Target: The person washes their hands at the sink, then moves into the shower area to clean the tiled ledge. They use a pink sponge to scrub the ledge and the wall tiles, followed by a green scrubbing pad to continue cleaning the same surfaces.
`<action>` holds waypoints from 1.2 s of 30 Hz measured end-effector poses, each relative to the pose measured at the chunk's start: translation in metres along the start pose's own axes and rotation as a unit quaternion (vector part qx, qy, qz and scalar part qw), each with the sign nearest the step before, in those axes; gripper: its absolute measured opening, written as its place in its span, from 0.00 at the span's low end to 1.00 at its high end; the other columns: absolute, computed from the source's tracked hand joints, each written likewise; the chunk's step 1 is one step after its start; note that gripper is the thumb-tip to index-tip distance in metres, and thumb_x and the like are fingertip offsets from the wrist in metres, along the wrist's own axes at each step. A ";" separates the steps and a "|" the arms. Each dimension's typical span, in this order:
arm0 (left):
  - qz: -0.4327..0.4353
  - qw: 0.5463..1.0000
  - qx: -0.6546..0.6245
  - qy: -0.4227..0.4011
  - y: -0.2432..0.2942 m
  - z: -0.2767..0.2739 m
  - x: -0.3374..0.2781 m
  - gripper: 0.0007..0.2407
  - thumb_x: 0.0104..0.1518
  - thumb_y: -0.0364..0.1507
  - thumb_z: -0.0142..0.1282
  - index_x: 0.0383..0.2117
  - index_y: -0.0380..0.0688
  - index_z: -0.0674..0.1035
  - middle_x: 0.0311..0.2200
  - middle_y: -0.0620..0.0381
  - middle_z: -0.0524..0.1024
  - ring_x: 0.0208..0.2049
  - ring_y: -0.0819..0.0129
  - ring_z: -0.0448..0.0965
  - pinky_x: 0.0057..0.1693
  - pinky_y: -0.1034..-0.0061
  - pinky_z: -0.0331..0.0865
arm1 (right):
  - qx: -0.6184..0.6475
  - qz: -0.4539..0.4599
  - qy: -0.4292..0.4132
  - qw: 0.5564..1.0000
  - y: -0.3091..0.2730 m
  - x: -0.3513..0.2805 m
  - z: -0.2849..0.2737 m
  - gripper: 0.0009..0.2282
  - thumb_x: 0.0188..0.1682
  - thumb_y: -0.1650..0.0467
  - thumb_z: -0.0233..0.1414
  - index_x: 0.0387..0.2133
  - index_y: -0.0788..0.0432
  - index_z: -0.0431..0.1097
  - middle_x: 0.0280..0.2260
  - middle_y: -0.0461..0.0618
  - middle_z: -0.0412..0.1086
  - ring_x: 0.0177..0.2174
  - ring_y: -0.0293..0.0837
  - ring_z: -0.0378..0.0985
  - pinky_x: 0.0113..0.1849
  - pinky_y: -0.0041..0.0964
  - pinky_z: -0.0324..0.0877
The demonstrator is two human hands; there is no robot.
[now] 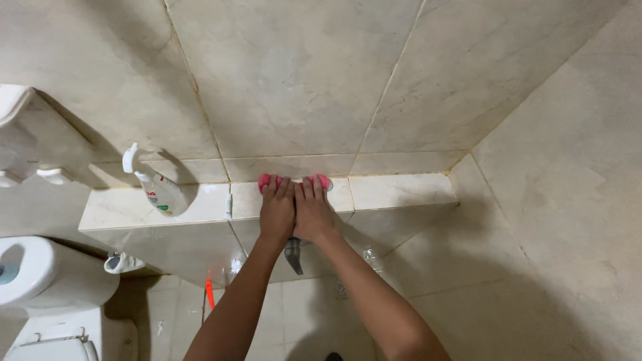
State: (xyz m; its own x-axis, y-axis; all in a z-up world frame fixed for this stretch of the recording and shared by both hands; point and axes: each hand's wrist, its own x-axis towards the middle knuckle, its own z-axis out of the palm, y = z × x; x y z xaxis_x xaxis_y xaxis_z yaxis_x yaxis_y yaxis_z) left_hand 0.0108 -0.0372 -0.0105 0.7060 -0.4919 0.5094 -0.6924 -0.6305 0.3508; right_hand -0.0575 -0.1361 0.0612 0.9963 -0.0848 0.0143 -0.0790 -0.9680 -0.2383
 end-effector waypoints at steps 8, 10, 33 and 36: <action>-0.017 1.000 -0.005 0.026 0.006 -0.004 -0.013 0.17 0.58 0.24 0.49 0.54 0.34 0.77 0.59 0.43 0.72 0.66 0.42 0.63 0.69 0.48 0.54 | -0.028 -0.005 0.006 1.000 0.005 -0.009 0.017 0.45 0.35 0.60 0.63 0.66 0.65 0.48 0.68 0.65 0.46 0.68 0.68 0.36 0.66 0.55 0.39; -0.017 1.000 -0.005 0.021 0.010 -0.008 -0.017 0.17 0.58 0.24 0.49 0.55 0.34 0.77 0.59 0.43 0.72 0.66 0.42 0.62 0.69 0.48 0.54 | -0.030 0.000 0.002 1.000 0.004 -0.015 0.014 0.46 0.34 0.62 0.64 0.67 0.64 0.47 0.68 0.65 0.45 0.68 0.67 0.36 0.66 0.54 0.39; -0.003 0.998 -0.054 -0.008 0.008 -0.034 0.000 0.16 0.54 0.23 0.55 0.50 0.38 0.79 0.53 0.47 0.76 0.63 0.40 0.66 0.66 0.52 0.60 | 0.036 -0.001 0.033 0.999 0.001 -0.016 0.010 0.48 0.30 0.65 0.68 0.65 0.64 0.48 0.67 0.67 0.45 0.68 0.67 0.37 0.65 0.54 0.46; 0.013 0.998 -0.024 -0.048 0.007 -0.039 0.010 0.23 0.38 0.22 0.57 0.47 0.37 0.79 0.52 0.45 0.75 0.60 0.41 0.67 0.64 0.53 0.61 | 0.012 0.003 0.027 1.000 0.007 0.002 0.016 0.46 0.31 0.65 0.67 0.64 0.64 0.49 0.67 0.67 0.45 0.67 0.68 0.38 0.64 0.54 0.46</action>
State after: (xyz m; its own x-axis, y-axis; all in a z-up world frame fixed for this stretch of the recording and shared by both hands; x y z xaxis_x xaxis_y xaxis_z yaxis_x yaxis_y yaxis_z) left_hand 0.0072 -0.0229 0.0270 0.6978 -0.5639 0.4417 -0.7148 -0.5885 0.3778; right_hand -0.0560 -0.1396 0.0442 0.9924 -0.1044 0.0646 -0.0841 -0.9617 -0.2608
